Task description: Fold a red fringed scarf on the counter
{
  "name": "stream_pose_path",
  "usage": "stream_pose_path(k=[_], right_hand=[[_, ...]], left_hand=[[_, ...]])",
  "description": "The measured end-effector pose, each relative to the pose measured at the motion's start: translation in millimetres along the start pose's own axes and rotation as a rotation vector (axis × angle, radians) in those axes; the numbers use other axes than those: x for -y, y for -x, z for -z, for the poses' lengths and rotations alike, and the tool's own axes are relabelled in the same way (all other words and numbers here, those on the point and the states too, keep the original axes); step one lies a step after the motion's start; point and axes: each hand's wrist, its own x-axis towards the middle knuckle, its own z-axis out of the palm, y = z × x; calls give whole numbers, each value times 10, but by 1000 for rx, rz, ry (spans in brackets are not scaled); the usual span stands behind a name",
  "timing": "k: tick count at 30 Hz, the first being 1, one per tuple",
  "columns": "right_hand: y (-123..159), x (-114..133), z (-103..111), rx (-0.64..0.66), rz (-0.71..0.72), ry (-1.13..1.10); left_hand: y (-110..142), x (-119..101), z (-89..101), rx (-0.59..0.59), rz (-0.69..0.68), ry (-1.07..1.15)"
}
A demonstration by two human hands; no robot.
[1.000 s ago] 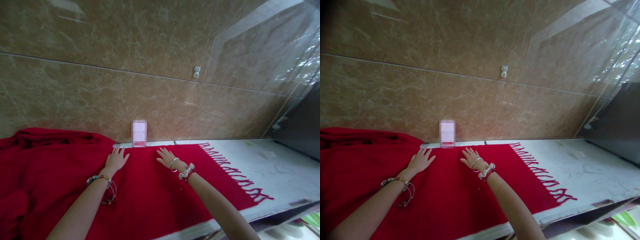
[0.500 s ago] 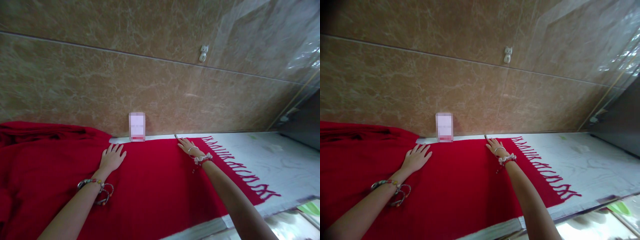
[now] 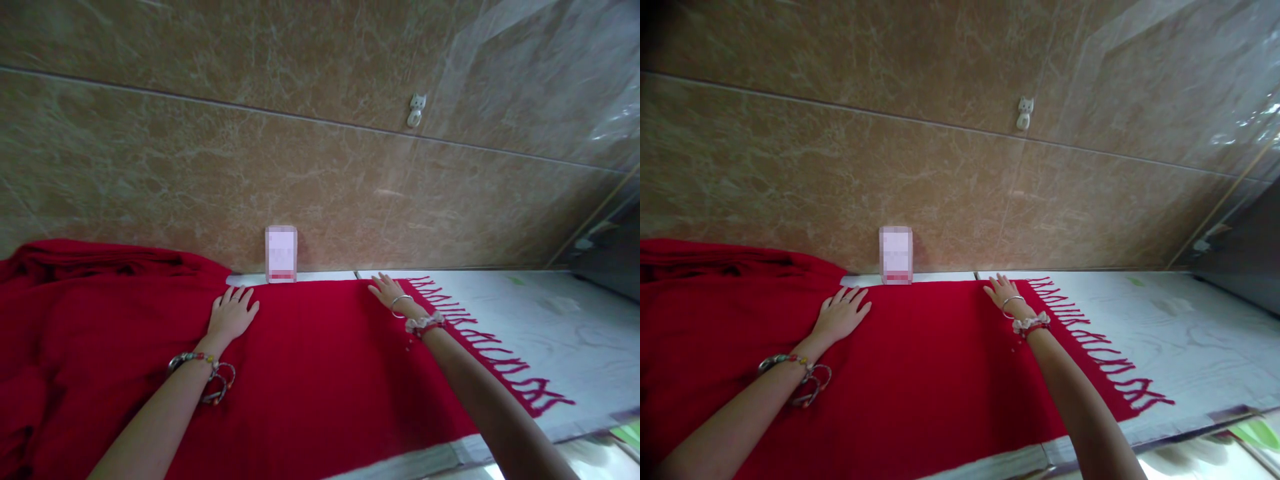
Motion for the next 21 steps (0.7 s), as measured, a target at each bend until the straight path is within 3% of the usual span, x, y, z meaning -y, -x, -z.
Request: stream_pose_path(k=[5, 8, 11, 14, 16, 21], right_hand=[[44, 842, 125, 34, 339, -100], [109, 1233, 133, 66, 431, -163], [146, 1460, 114, 103, 475, -192], [139, 1467, 82, 143, 490, -178], [104, 1337, 50, 154, 463, -161], [-36, 647, -73, 143, 244, -93]], left_hand=[[9, -6, 29, 18, 11, 5], [13, -6, 33, 6, 5, -10], [13, -8, 36, 2, 8, -16], [11, -10, 39, 10, 14, 4], [9, -9, 37, 12, 17, 22], [1, 2, 11, -3, 12, 35]])
